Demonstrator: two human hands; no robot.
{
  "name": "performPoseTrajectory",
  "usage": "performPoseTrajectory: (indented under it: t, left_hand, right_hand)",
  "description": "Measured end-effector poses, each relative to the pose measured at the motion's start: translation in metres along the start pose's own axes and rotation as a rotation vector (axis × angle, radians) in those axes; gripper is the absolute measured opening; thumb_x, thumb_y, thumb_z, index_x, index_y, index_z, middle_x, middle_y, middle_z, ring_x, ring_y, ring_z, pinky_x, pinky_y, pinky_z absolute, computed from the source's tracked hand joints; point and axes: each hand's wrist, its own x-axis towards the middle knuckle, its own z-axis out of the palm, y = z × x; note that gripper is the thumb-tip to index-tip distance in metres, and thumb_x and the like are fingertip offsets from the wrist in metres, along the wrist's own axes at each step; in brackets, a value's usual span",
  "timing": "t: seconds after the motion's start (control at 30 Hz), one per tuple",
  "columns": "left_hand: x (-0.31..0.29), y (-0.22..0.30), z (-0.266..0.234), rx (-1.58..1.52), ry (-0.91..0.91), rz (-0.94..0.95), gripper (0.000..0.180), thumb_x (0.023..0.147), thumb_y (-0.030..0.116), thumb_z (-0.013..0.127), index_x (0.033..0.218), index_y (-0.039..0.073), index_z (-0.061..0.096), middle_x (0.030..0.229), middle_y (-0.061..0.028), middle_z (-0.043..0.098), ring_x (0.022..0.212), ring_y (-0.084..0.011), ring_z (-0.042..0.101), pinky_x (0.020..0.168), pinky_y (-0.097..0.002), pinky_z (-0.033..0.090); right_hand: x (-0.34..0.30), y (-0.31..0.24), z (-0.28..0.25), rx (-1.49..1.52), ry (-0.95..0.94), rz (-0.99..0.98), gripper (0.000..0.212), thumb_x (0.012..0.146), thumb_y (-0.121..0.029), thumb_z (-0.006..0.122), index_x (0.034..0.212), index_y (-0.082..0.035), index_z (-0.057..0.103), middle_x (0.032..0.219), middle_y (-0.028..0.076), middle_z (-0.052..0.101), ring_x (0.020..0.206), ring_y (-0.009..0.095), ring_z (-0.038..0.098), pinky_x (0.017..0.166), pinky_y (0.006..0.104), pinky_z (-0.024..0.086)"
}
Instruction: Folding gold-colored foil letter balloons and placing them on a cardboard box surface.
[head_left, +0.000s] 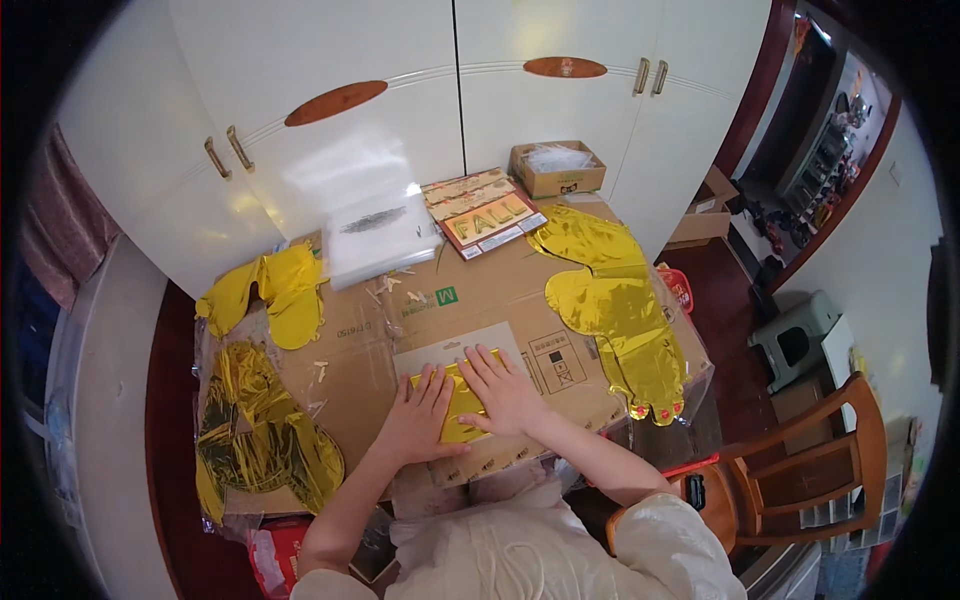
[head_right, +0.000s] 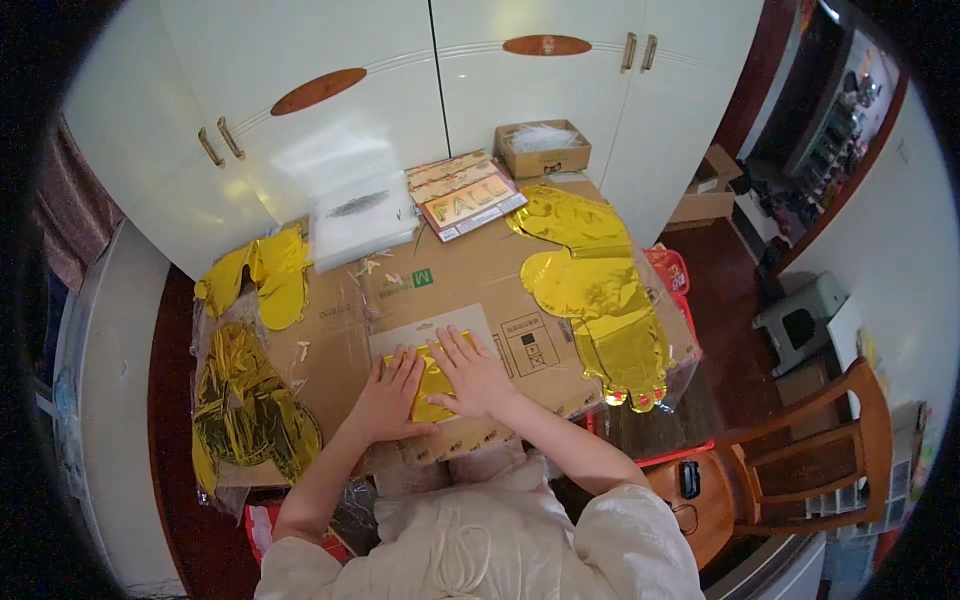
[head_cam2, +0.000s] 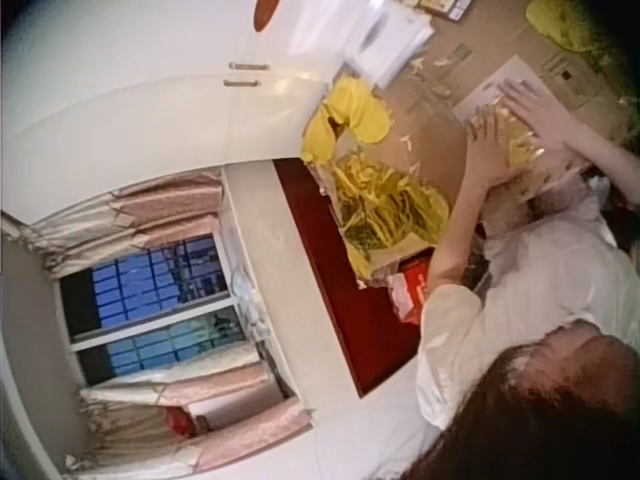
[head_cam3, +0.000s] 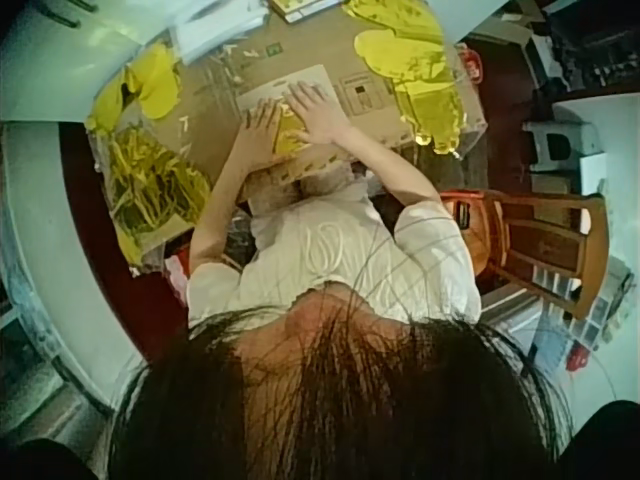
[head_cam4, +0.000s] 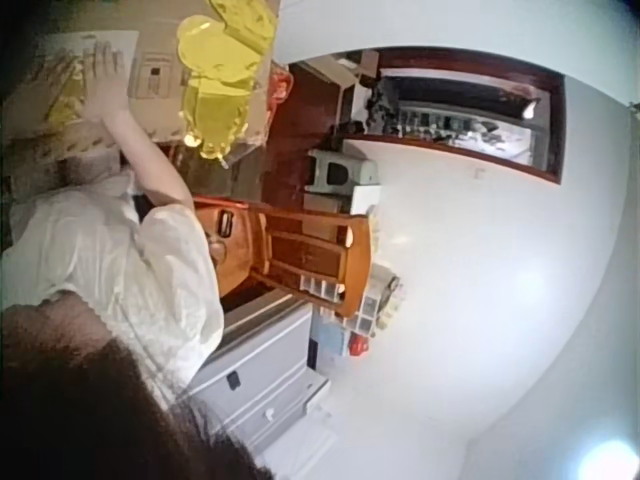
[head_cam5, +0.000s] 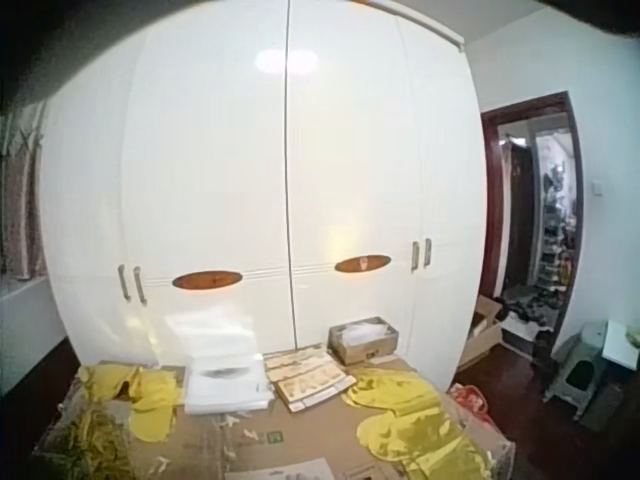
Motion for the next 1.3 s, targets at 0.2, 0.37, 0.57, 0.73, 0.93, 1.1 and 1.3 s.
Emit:
performPoseTrajectory:
  t: [0.2,0.37,0.57,0.73,0.93,1.1,1.3]
  left_hand:
    - [-0.001,0.001,0.006,-0.027,0.002,-0.053,0.104,0.075,0.076,0.045,0.142,0.000,0.027,0.148,-0.0296,0.016,0.140,-0.0423,0.011,0.111,-0.0567,0.011]
    - [-0.002,0.005,0.002,-0.036,-0.001,-0.100,0.100,0.076,0.074,0.046,0.143,0.002,0.028,0.147,-0.0305,0.017,0.139,-0.0437,0.011,0.110,-0.0572,0.011]
    - [0.000,0.007,-0.001,-0.038,0.028,-0.091,0.097,0.076,0.072,0.049,0.142,0.003,0.030,0.146,-0.0293,0.019,0.138,-0.0432,0.015,0.110,-0.0581,0.013]
    - [-0.003,0.007,-0.001,-0.040,0.064,-0.096,0.096,0.076,0.071,0.050,0.141,0.003,0.032,0.146,-0.0287,0.021,0.137,-0.0429,0.016,0.108,-0.0594,0.015]
    - [-0.003,0.006,0.000,-0.063,0.067,-0.090,0.096,0.075,0.072,0.050,0.141,0.003,0.032,0.146,-0.0288,0.020,0.138,-0.0429,0.015,0.108,-0.0608,0.014]
    - [-0.003,0.005,0.000,-0.042,0.057,-0.105,0.096,0.075,0.073,0.048,0.142,0.005,0.031,0.148,-0.0258,0.021,0.140,-0.0375,0.013,0.108,-0.0614,0.011]
    - [0.002,0.001,0.014,-0.015,0.117,-0.107,0.084,0.082,0.061,0.049,0.140,0.003,0.033,0.148,-0.0208,0.024,0.141,-0.0331,0.016,0.107,-0.0617,0.015]
  right_hand:
    - [-0.002,0.002,0.001,0.030,0.013,0.014,0.090,0.086,-0.065,0.039,0.143,0.003,0.022,0.148,0.022,0.024,0.140,0.033,0.017,0.114,0.0462,0.013]
    - [-0.001,-0.001,-0.006,-0.051,0.005,0.043,0.086,0.087,-0.060,0.041,0.142,0.004,0.024,0.146,0.024,0.026,0.139,0.036,0.019,0.113,0.0479,0.014]
    - [-0.008,0.043,0.005,0.946,0.280,0.335,0.058,0.094,-0.035,0.040,0.142,-0.004,0.029,0.146,0.017,0.032,0.137,0.034,0.027,0.113,0.0508,0.013]
    - [-0.007,0.055,-0.023,0.538,0.076,0.127,0.050,0.093,-0.027,0.045,0.138,-0.007,0.038,0.143,0.012,0.039,0.135,0.026,0.032,0.112,0.0498,0.016]
    - [-0.017,0.035,-0.010,0.073,0.103,-0.081,0.056,0.091,-0.035,0.049,0.135,-0.001,0.041,0.142,0.014,0.040,0.135,0.026,0.033,0.112,0.0493,0.018]
    - [-0.017,0.036,-0.006,0.024,0.091,-0.084,0.058,0.090,-0.036,0.050,0.133,0.001,0.041,0.143,0.016,0.038,0.135,0.028,0.032,0.112,0.0494,0.018]
    - [-0.017,0.039,-0.013,0.193,0.030,-0.052,0.057,0.087,-0.026,0.055,0.133,0.003,0.039,0.144,0.018,0.034,0.136,0.031,0.029,0.111,0.0528,0.019]
